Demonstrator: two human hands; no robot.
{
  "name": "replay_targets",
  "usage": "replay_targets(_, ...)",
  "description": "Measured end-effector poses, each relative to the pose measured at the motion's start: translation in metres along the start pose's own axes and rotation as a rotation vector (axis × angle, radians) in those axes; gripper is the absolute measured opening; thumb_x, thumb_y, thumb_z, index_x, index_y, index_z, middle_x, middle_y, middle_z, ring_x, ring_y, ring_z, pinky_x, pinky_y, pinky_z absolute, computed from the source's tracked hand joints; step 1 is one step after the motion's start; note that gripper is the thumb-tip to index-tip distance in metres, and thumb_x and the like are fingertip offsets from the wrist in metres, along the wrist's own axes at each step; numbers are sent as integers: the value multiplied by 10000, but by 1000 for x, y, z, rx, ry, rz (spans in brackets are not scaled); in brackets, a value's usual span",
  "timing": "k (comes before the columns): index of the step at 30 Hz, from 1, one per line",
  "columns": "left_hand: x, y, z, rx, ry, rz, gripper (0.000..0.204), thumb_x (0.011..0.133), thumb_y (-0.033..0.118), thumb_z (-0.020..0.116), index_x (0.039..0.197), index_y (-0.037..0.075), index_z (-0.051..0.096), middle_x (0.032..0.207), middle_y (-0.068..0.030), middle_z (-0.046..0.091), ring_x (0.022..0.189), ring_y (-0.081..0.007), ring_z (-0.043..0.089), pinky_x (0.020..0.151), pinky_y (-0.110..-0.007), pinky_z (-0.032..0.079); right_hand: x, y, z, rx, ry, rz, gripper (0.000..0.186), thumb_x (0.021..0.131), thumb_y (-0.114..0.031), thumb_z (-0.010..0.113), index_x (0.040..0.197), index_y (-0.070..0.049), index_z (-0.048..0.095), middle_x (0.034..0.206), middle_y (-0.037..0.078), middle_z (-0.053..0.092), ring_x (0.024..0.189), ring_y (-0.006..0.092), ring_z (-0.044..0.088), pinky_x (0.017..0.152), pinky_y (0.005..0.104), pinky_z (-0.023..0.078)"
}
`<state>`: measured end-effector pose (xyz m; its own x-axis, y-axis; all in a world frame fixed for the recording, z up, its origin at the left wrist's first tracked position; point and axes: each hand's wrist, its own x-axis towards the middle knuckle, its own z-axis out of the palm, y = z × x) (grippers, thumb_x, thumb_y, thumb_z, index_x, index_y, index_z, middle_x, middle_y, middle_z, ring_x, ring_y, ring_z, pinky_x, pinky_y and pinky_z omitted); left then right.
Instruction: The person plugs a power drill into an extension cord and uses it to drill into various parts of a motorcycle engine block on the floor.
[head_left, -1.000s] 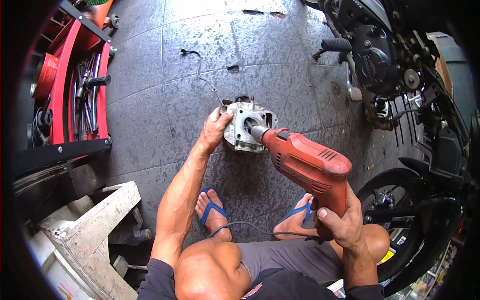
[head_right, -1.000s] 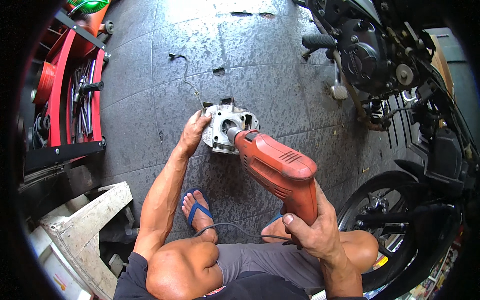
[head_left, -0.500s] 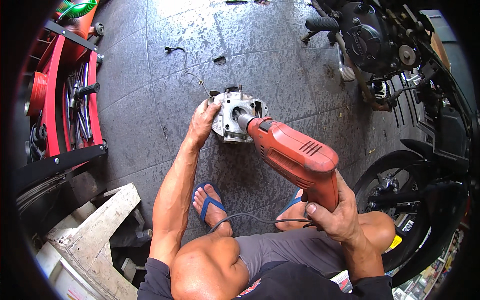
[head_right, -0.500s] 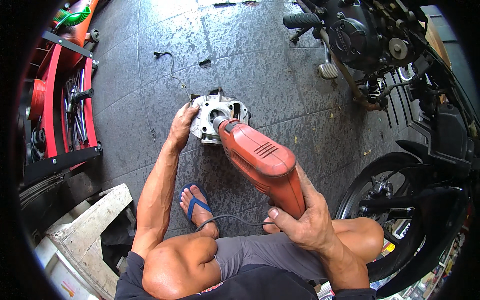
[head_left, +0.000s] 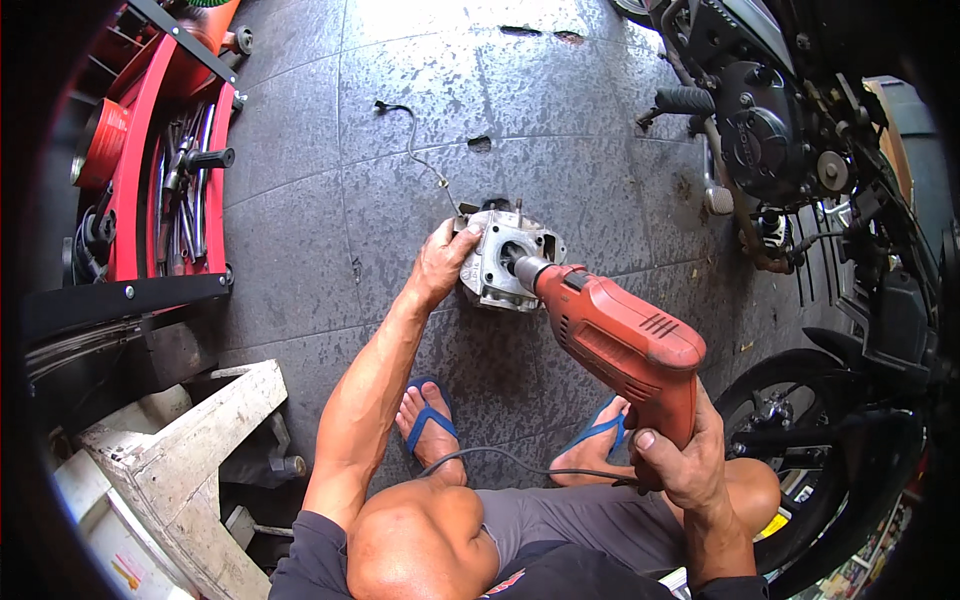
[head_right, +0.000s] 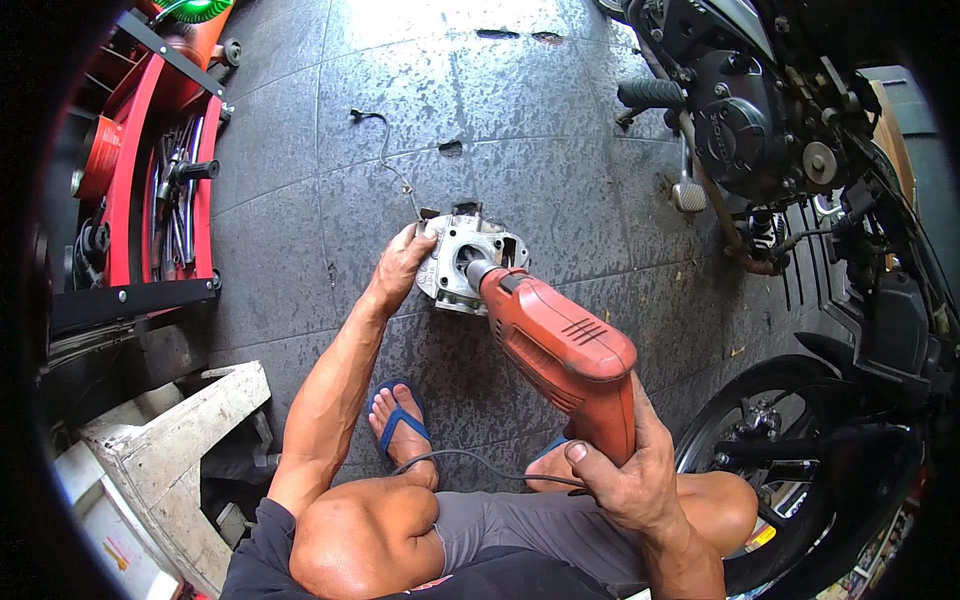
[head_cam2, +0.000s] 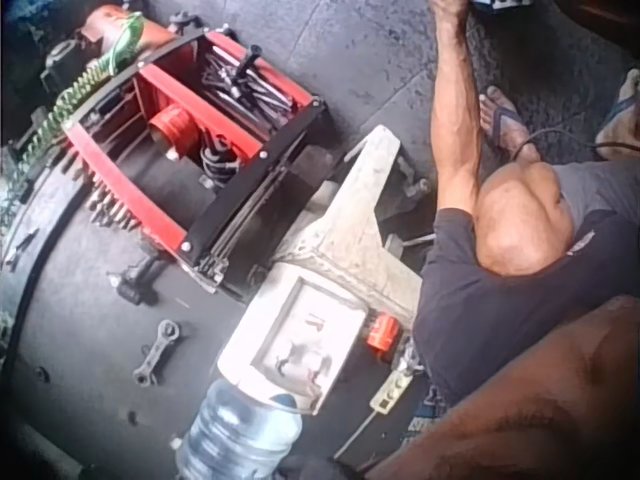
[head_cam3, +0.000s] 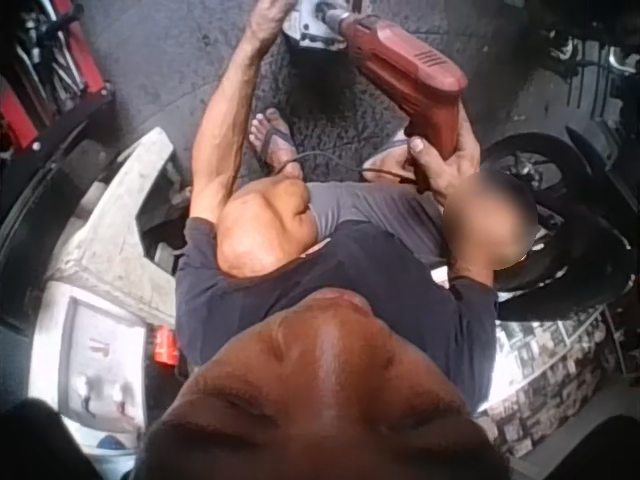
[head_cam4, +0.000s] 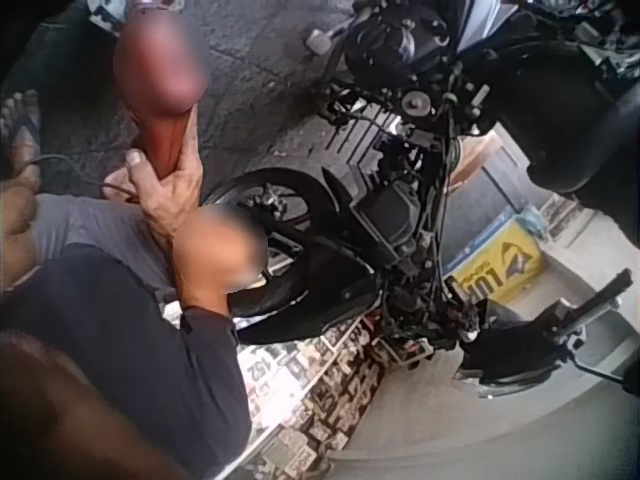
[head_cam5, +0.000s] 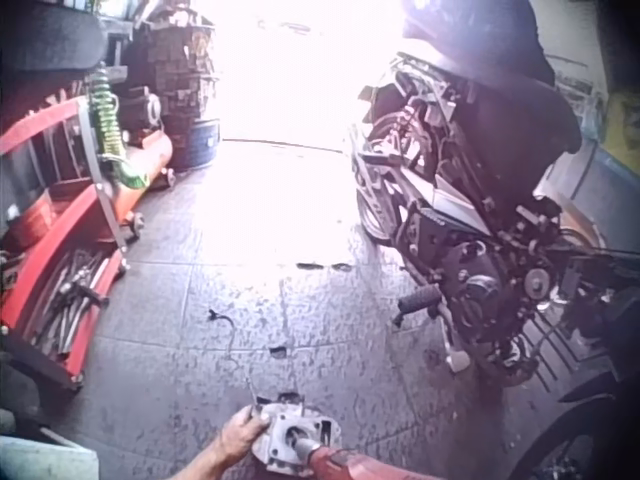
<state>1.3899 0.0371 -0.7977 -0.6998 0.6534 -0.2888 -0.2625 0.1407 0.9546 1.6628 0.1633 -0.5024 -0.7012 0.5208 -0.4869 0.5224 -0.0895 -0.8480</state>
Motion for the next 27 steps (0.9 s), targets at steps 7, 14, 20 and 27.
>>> replay_targets(7,-3,0,-4,32,22,19,532,978,457,588,1175,-36,629,1057,-157,709,975,-209,643,877,-372,493,4,-7,3,-18,-23,38,743,805,-151,695,1461,61,420,1037,123,659,874,158,648,791,295,544)
replay_targets(14,-5,7,-2,-27,10,3,539,980,461,592,1196,-32,626,1067,-152,709,988,-208,643,895,-370,497,4,-15,9,-12,20,39,719,804,-156,691,1440,65,438,1032,122,659,871,157,645,768,290,543)
replay_targets(20,-4,5,-1,33,15,30,548,981,468,592,1202,-33,625,1080,-149,706,1007,-204,641,902,-374,495,5,-19,8,14,15,21,635,823,-133,668,1394,62,468,1019,118,660,794,136,636,698,276,541)
replay_targets(27,-6,8,1,-39,3,2,548,979,464,591,1209,-33,618,1107,-155,700,1034,-210,634,914,-377,487,1,-21,4,15,29,74,594,835,-132,671,1366,55,483,1024,115,668,758,117,635,652,265,542)
